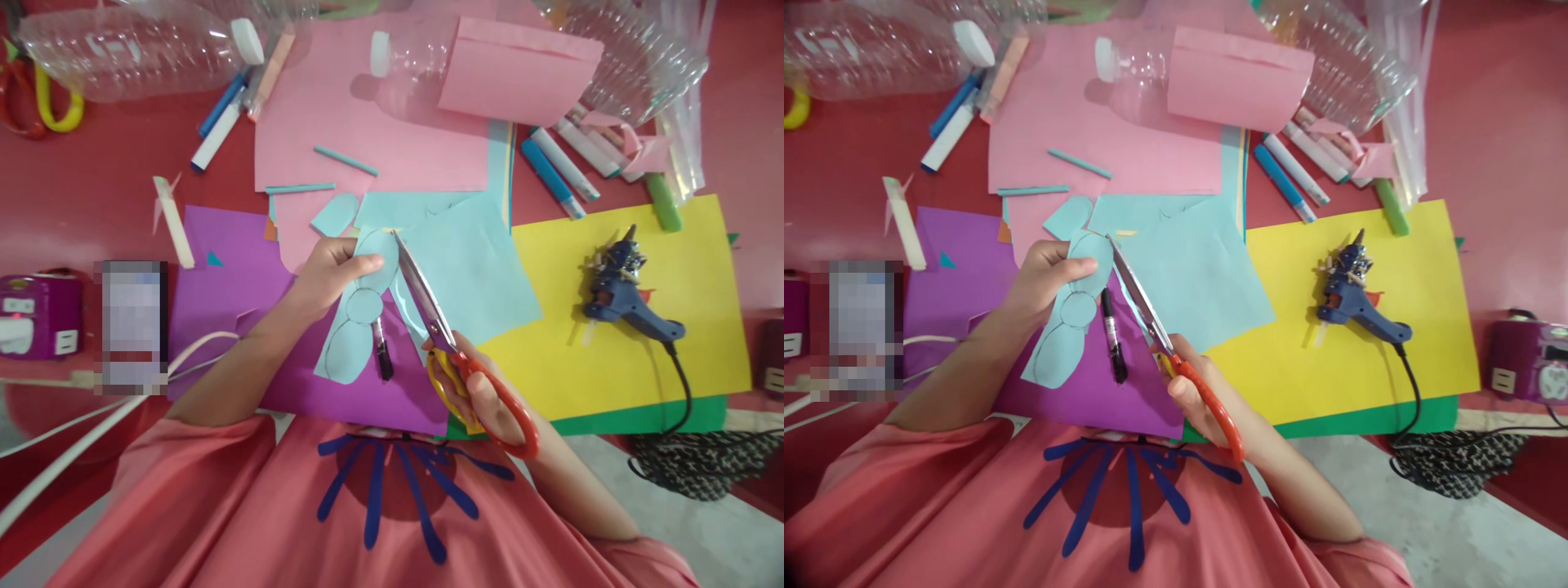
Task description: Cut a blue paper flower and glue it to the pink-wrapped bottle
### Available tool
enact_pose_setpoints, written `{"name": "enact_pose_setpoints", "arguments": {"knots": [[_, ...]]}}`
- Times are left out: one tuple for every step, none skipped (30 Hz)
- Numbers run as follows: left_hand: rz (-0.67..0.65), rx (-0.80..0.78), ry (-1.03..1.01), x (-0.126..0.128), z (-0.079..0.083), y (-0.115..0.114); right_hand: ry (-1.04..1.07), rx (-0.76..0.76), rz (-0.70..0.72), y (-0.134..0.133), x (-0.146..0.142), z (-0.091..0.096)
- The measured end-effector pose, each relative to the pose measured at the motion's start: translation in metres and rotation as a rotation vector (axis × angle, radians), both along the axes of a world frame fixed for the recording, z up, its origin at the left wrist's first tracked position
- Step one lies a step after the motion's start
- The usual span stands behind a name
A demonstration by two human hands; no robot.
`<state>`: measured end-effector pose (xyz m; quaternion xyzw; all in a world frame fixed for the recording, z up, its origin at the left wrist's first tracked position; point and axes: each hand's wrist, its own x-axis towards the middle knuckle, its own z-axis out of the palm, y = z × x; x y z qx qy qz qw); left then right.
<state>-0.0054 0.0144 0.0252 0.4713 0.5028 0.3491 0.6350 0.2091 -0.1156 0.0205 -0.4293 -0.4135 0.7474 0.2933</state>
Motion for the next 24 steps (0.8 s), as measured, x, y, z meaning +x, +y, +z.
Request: {"name": "enact_pose_setpoints", "arguments": {"knots": [[0.0, 0.007, -0.007, 0.0, 0.001, 0.0, 0.022, -0.021, -0.018, 0.0, 0.0, 0.0], [0.001, 0.014, -0.011, 0.0, 0.002, 0.001, 0.035, -0.042, -0.032, 0.0, 0.0, 0.0], [0.005, 0.019, -0.011, 0.0, 0.002, 0.001, 0.036, -0.056, -0.039, 0.0, 0.0, 0.0], [0.009, 0.019, -0.01, 0.001, 0.003, 0.001, 0.036, -0.068, -0.042, 0.0, 0.0, 0.0], [0.012, 0.014, -0.009, 0.001, 0.004, 0.001, 0.036, -0.076, -0.044, 0.0, 0.0, 0.0], [0.015, 0.006, -0.011, 0.001, 0.005, 0.001, 0.036, -0.079, -0.045, 0.0, 0.0, 0.0], [0.018, -0.002, -0.014, 0.001, 0.006, 0.001, 0.039, -0.08, -0.043, 0.0, -0.001, 0.0], [0.023, -0.006, -0.017, 0.001, 0.006, 0.001, 0.05, -0.077, -0.042, 0.0, -0.001, -0.001], [0.027, -0.007, -0.02, 0.001, 0.007, 0.002, 0.062, -0.071, -0.046, 0.0, -0.001, -0.001], [0.029, -0.005, -0.022, 0.0, 0.008, 0.002, 0.072, -0.067, -0.053, 0.0, -0.001, -0.001], [0.029, 0.001, -0.024, -0.001, 0.008, 0.003, 0.082, -0.066, -0.058, 0.0, -0.002, -0.001], [0.029, 0.011, -0.026, -0.001, 0.009, 0.004, 0.093, -0.068, -0.057, 0.001, -0.002, -0.001], [0.028, 0.021, -0.028, -0.002, 0.009, 0.005, 0.097, -0.071, -0.057, 0.001, -0.002, -0.001], [0.028, 0.032, -0.028, -0.003, 0.009, 0.006, 0.098, -0.075, -0.054, 0.001, -0.002, -0.001], [0.034, 0.042, -0.027, -0.004, 0.01, 0.007, 0.101, -0.079, -0.05, 0.001, -0.002, -0.001], [0.04, 0.049, -0.026, -0.005, 0.01, 0.007, 0.107, -0.085, -0.047, 0.0, -0.002, -0.001], [0.045, 0.051, -0.025, -0.005, 0.01, 0.008, 0.112, -0.09, -0.051, 0.0, -0.003, -0.002], [0.048, 0.048, -0.025, -0.006, 0.01, 0.008, 0.111, -0.092, -0.064, 0.0, -0.003, -0.003], [0.048, 0.045, -0.025, -0.006, 0.011, 0.008, 0.105, -0.093, -0.073, -0.001, -0.003, -0.004], [0.047, 0.04, -0.025, -0.006, 0.011, 0.008, 0.092, -0.091, -0.079, -0.002, -0.004, -0.005], [0.045, 0.035, -0.021, -0.007, 0.011, 0.008, 0.077, -0.089, -0.082, -0.002, -0.004, -0.006], [0.042, 0.035, -0.017, -0.007, 0.011, 0.008, 0.067, -0.085, -0.08, -0.002, -0.004, -0.007], [0.039, 0.034, -0.015, -0.007, 0.011, 0.008, 0.061, -0.082, -0.072, -0.002, -0.003, -0.006], [0.034, 0.031, -0.019, -0.007, 0.01, 0.008, 0.049, -0.082, -0.061, -0.001, -0.001, -0.005]]}}
